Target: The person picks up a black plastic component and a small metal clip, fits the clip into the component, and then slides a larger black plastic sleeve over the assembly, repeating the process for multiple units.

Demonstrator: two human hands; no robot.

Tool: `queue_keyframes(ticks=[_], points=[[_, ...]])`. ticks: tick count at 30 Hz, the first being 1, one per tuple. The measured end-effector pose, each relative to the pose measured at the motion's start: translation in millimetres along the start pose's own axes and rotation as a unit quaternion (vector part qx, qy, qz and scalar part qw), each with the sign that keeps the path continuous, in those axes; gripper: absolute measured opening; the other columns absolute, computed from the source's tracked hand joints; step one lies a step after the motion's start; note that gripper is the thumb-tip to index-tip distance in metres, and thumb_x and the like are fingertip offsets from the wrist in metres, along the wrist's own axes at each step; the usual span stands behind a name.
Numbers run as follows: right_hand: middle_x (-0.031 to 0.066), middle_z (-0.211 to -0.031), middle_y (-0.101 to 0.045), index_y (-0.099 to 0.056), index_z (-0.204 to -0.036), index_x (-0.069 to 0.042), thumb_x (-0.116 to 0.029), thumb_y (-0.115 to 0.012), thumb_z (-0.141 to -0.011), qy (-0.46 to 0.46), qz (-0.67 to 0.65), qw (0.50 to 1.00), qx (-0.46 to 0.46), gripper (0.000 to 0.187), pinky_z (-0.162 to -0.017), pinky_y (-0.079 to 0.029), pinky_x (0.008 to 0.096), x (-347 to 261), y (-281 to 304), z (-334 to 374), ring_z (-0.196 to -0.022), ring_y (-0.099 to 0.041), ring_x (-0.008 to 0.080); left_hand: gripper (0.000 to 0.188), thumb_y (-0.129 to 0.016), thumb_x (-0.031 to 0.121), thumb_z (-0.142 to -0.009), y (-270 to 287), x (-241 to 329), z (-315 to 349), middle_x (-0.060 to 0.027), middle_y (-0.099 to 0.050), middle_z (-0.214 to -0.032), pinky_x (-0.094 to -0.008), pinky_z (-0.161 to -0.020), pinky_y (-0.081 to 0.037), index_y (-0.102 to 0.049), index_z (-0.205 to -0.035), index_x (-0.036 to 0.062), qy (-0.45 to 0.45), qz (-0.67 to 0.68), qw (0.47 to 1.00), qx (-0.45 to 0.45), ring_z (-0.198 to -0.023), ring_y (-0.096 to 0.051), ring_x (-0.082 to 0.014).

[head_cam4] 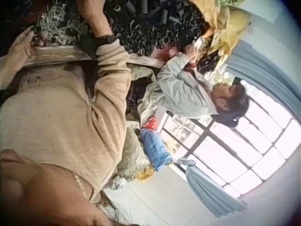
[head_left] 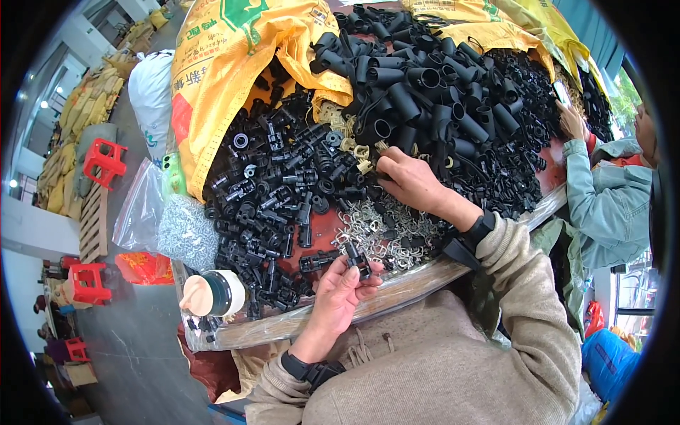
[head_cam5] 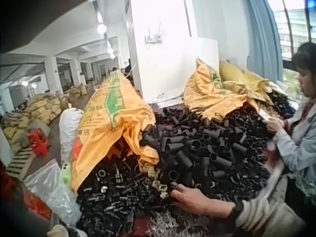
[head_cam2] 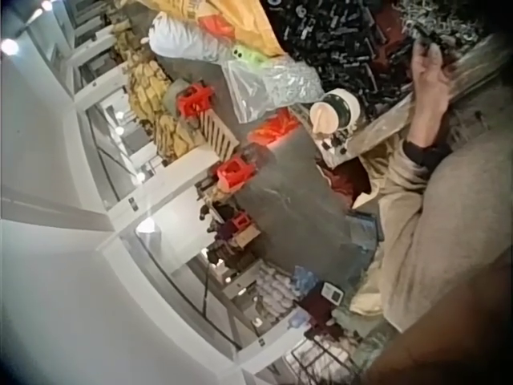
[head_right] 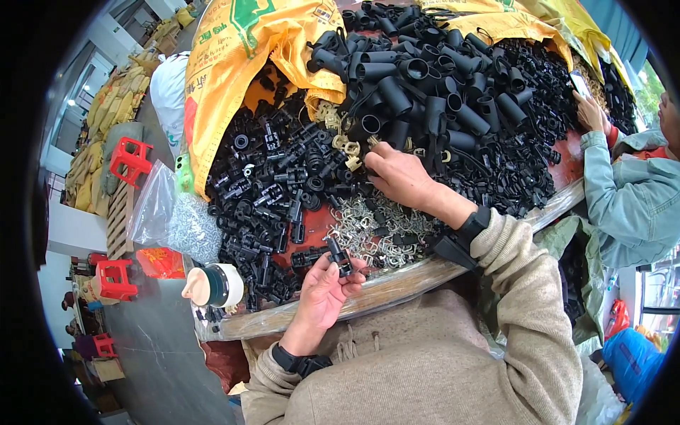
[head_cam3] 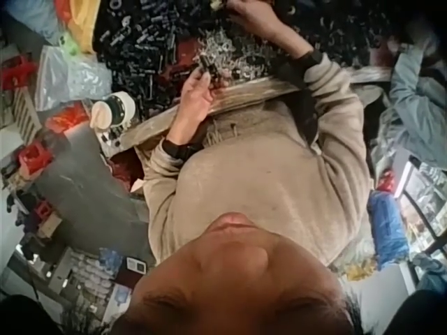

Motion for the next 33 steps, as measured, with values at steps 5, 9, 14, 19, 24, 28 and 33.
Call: queue_keyframes(ticks=[5, 9, 14, 19, 24, 28, 33], points=[[0.0110, -0.073, -0.051, -0.045, -0.084, -0.005, -0.007, -0.058, -0.069, -0.029, -0.121, 0.992, -0.008, 0.020, -0.060, -0.044, 0.0360, 1, -3, -10, -0.070, -0.054, 0.0302, 0.030, -0.049, 0.022, -0.086, -1, -1, 0, -0.0149, -0.055, -0.101, -0.0263, -0.070, -0.050, -0.044, -0.107, 0.0023, 0.001, 0.001, 1.000, -0.006, -0.081, -0.058, -0.0187], [0.0106, -0.070, -0.052, -0.045, -0.085, -0.003, -0.005, -0.059, -0.069, -0.061, -0.196, 0.978, -0.036, 0.021, -0.060, -0.045, 0.0329, -5, -5, -6, -0.067, -0.055, 0.0285, 0.029, -0.049, 0.022, -0.086, -1, -1, -1, -0.0149, -0.055, -0.101, -0.0263, -0.070, -0.050, -0.044, -0.107, 0.0024, -0.001, 0.008, 1.000, -0.005, -0.081, -0.058, -0.0188], [0.0088, -0.071, -0.053, -0.048, -0.095, -0.002, -0.004, -0.057, -0.073, -0.103, -0.310, 0.942, -0.079, 0.024, -0.058, -0.043, 0.0286, -22, -3, 18, -0.064, -0.054, 0.0223, 0.028, -0.048, 0.021, -0.086, 1, 0, -1, -0.0152, -0.055, -0.101, -0.0271, -0.071, -0.050, -0.044, -0.107, 0.0020, -0.009, 0.023, 1.000, -0.009, -0.082, -0.058, -0.0199], [0.0115, -0.076, -0.053, -0.050, -0.103, -0.001, -0.005, -0.055, -0.075, -0.033, -0.415, 0.903, -0.104, 0.029, -0.061, -0.044, 0.0324, -52, -16, 53, -0.070, -0.056, 0.0249, 0.028, -0.047, 0.021, -0.087, -2, 1, -2, -0.0158, -0.055, -0.099, -0.0281, -0.072, -0.050, -0.044, -0.107, 0.0012, -0.012, 0.024, 1.000, -0.008, -0.084, -0.058, -0.0217], [0.0123, -0.080, -0.053, -0.051, -0.103, 0.000, -0.007, -0.054, -0.077, 0.000, -0.390, 0.903, -0.183, 0.027, -0.063, -0.044, 0.0319, -85, -20, 67, -0.072, -0.056, 0.0258, 0.029, -0.049, 0.020, -0.086, 0, 1, -1, -0.0140, -0.056, -0.099, -0.0273, -0.075, -0.048, -0.043, -0.107, 0.0013, -0.015, 0.040, 0.999, -0.018, -0.087, -0.057, -0.0198], [0.0124, -0.081, -0.053, -0.053, -0.102, 0.000, -0.009, -0.055, -0.077, 0.011, -0.409, 0.886, -0.218, 0.026, -0.064, -0.044, 0.0317, -96, -19, 76, -0.072, -0.055, 0.0266, 0.027, -0.049, 0.020, -0.086, -2, -1, 2, -0.0131, -0.056, -0.098, -0.0277, -0.076, -0.047, -0.044, -0.105, 0.0013, -0.012, 0.045, 0.999, -0.030, -0.088, -0.057, -0.0196], [0.0112, -0.081, -0.052, -0.054, -0.100, 0.001, -0.008, -0.056, -0.077, -0.017, -0.379, 0.906, -0.186, 0.025, -0.063, -0.044, 0.0285, -89, -19, 75, -0.071, -0.055, 0.0232, 0.026, -0.049, 0.020, -0.086, -4, 3, -2, -0.0119, -0.056, -0.098, -0.0281, -0.077, -0.047, -0.045, -0.104, 0.0016, -0.035, 0.052, 0.998, -0.023, -0.090, -0.056, -0.0187]])
Point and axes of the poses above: each hand's wrist, its own z-axis away from the middle knuckle, its own y-axis out of the back of the hand, x = y × z, the point moved 9 cm from there along -z, towards the middle knuckle
